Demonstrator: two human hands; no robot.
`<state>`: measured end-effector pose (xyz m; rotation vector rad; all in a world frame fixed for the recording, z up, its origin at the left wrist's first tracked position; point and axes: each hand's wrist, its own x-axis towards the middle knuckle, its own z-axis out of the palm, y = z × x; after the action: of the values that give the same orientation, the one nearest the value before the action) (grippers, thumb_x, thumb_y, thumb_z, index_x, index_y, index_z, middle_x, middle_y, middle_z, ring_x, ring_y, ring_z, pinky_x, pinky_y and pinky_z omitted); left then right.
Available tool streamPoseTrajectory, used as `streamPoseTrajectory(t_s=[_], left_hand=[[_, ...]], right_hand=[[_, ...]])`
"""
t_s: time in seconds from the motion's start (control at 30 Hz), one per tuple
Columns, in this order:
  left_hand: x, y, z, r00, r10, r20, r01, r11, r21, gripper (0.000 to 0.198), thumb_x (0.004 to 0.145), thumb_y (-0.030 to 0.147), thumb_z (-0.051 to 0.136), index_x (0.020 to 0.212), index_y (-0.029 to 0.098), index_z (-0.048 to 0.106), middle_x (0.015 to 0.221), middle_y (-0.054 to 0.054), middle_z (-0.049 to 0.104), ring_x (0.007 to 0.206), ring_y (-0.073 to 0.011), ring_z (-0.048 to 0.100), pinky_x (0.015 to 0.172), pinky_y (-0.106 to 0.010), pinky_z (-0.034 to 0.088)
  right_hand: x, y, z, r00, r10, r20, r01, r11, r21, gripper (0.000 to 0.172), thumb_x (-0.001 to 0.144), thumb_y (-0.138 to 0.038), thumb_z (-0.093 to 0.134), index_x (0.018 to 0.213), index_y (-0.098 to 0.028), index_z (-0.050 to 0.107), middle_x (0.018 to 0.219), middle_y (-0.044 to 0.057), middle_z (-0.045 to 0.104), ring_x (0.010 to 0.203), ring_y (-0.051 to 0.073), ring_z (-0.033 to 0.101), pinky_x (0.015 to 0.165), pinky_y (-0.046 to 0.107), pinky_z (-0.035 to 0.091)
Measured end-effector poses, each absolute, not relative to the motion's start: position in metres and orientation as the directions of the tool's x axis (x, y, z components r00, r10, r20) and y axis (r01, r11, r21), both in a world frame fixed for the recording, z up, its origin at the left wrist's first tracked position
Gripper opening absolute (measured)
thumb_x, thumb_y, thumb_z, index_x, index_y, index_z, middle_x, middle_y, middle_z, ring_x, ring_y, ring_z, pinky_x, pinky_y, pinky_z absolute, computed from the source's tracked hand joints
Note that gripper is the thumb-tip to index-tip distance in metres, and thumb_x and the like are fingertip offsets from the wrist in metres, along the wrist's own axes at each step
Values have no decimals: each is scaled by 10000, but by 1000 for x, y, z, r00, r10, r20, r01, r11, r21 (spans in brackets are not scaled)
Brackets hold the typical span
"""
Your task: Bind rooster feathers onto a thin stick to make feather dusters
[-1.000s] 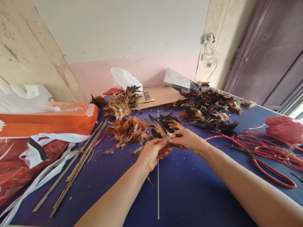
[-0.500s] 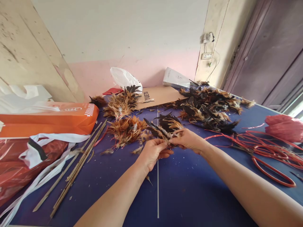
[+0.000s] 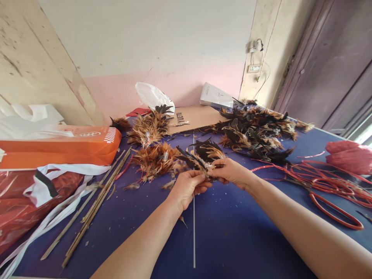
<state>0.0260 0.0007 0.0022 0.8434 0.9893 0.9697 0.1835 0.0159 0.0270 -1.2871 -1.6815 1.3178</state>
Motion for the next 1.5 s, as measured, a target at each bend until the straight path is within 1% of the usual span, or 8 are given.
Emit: streamPoseTrajectory(t_s=[0.2,0.4,0.6,0.83,1.13,1.2,1.37,1.5], left_hand=[[26,0,1,257,933,-253,-248,316,916,77,667,115,654,726,81,619,624,-80,650,531,-108,615,473,-152,488],[26,-1,1,295,919,-260,-269,341,901,118,686,184,653,746,84,635,689,-95,670,569,-117,631,467,-146,486],[25,0,0,298,909,-291,-263,371,891,93,673,154,661,731,86,634,638,-84,663,566,-117,631,471,-142,486],[25,-2,1,320,907,-275,-195,347,917,90,670,151,661,725,86,632,717,-99,675,556,-109,627,480,-146,491],[25,-1,-1,312,916,-251,-207,323,923,162,669,178,667,790,73,645,745,-114,674,601,-106,623,533,-149,497],[24,-1,-1,308,922,-234,-187,300,936,190,653,190,680,797,69,649,769,-121,674,595,-103,618,527,-150,492],[21,1,0,300,931,-209,-145,261,954,203,629,196,700,795,91,651,683,-73,658,552,-93,602,508,-150,480],[18,3,1,332,918,-217,-156,281,947,135,644,183,688,741,105,634,659,-50,644,534,-81,594,493,-140,474]], right_hand=[[185,19,24,-365,922,-132,272,-30,-962,173,661,-302,605,716,-142,571,464,-44,472,369,39,383,334,155,258],[185,21,22,-328,936,-130,299,-28,-954,154,659,-292,591,644,-147,541,458,-42,496,367,40,387,347,158,275],[184,20,22,-336,933,-128,283,-30,-959,147,650,-274,598,632,-143,534,435,-52,474,368,34,371,351,155,275],[184,20,21,-362,923,-132,225,-51,-973,118,671,-255,574,643,-146,539,396,-62,451,348,34,367,352,155,290],[173,13,25,-283,950,-129,256,-54,-965,133,676,-218,576,585,-149,508,407,-38,508,362,51,441,349,156,339],[173,13,25,-289,949,-131,267,-51,-962,120,677,-230,583,609,-145,533,429,-24,538,392,67,485,359,158,365],[188,18,29,-406,901,-150,260,-44,-965,172,674,-305,620,692,-135,599,574,17,623,475,88,561,394,160,410],[208,26,31,-340,930,-142,270,-48,-962,197,649,-297,644,764,-140,611,685,30,647,464,76,553,367,154,379]])
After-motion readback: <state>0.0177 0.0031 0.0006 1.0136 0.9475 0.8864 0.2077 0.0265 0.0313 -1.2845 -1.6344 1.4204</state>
